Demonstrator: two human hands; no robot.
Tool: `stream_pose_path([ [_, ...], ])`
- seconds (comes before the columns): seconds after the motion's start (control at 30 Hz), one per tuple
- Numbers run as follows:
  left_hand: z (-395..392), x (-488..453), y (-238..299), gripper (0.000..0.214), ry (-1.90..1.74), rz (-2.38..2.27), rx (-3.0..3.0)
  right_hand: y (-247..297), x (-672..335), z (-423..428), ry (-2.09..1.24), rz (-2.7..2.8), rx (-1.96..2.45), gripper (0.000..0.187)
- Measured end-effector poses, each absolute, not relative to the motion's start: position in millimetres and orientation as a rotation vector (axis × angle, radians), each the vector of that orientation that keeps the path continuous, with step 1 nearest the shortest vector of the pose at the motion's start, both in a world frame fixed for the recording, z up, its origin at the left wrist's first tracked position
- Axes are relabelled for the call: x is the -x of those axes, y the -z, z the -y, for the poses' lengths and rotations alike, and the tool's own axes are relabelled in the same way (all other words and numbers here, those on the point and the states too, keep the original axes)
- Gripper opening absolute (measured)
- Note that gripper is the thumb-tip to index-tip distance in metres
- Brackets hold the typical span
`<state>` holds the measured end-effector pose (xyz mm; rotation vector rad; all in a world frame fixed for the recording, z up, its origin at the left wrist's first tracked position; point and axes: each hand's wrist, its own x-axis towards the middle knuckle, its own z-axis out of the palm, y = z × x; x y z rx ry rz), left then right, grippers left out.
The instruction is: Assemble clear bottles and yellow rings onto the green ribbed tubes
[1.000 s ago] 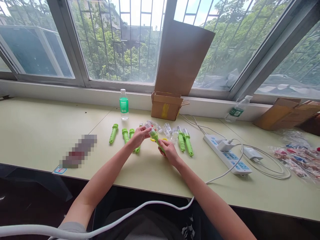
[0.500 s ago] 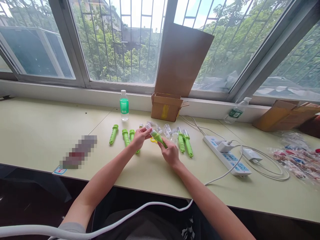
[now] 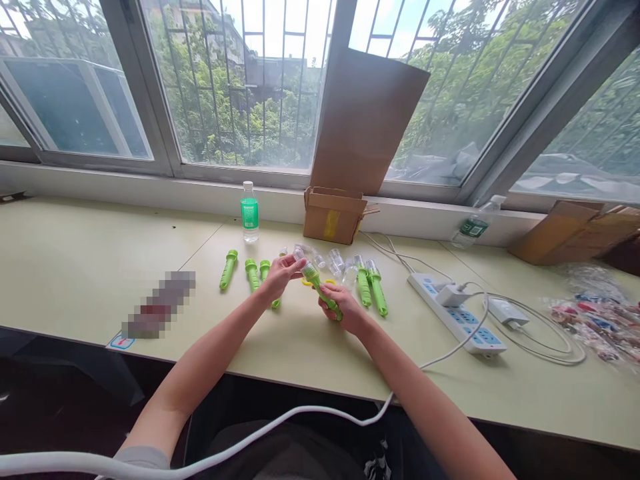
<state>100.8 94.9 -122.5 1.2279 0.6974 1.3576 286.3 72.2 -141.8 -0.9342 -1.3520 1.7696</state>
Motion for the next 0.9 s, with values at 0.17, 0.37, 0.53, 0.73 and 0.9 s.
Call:
stream_pose_path([
  [0.17, -98.2, -101.1, 127.1, 0.042, -1.504, -0.957, -1.467, 145.3, -278.1, -70.3, -1.622, 1.375, 0.921, 0.039],
  [0.37, -95.2, -83.9, 128.8, 0.030, -1.880, -1.307, -2.317, 151.7, -275.4, -73.3, -1.007, 1.497, 1.047, 0.047],
  [0.53, -80.5, -84.3, 123.0, 0.036, -1.619, -1.146, -2.772, 152.0, -280.3, -74.8, -0.748, 1.510, 1.175, 0.051],
  [0.73, -66.6, -94.5, 117.8, 0.045, -1.304, -1.024, -2.551, 152.9, -280.5, -70.5, -0.482, 1.629, 1.270, 0.049],
  [0.9, -63.9, -95.2, 115.3, 0.050, -1.329, -0.985, -2.365, 158.1, -281.2, -73.3, -0.209, 1.685, 1.236, 0.045],
])
